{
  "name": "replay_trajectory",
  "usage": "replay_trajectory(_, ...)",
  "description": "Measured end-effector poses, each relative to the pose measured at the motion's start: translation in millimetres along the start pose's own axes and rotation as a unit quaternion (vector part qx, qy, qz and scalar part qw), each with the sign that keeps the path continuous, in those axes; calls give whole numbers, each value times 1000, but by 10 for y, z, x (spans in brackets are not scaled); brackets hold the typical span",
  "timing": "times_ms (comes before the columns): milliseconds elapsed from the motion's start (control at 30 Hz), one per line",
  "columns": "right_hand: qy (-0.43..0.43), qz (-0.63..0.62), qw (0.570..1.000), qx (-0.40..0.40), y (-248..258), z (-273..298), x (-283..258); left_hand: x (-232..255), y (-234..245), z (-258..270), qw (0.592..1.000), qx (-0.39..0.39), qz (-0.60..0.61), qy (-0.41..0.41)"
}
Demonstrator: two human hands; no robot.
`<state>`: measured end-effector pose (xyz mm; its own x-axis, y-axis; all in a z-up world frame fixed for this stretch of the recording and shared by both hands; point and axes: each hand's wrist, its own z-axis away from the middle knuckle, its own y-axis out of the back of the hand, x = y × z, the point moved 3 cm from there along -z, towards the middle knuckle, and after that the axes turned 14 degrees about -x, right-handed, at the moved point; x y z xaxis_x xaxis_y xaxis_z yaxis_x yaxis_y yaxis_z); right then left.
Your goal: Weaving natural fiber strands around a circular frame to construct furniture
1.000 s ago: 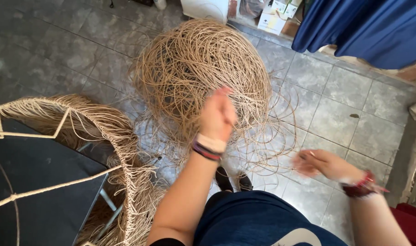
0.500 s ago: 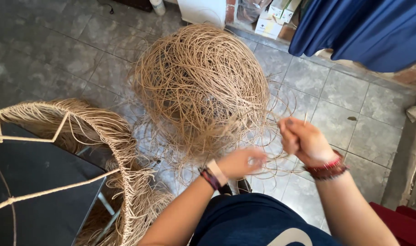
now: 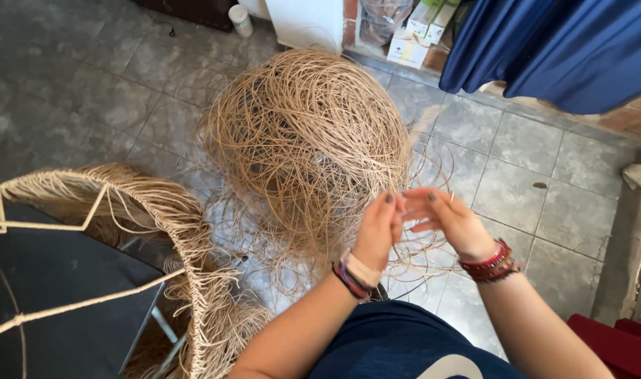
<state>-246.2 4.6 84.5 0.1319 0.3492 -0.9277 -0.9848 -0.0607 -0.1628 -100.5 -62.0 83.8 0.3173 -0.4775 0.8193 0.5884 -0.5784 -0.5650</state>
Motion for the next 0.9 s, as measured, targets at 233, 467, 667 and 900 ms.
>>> replay_trajectory(233, 178, -151, 972, -7, -92, -158, -451, -279, -18, 373, 949, -148, -280, 8)
replay_trajectory(467, 91, -77, 985, -123, -159, 114, -341, 322, 144, 218, 953, -123, -270, -54)
replay_trajectory(667, 23, -31, 980, -195, -238, 208, 34, 830, -375, 177, 918, -233, -310, -83)
replay_trajectory(900, 4, 43, 961, -272, -205, 355, -74, 835, -421, 192, 847, -360, -382, -82)
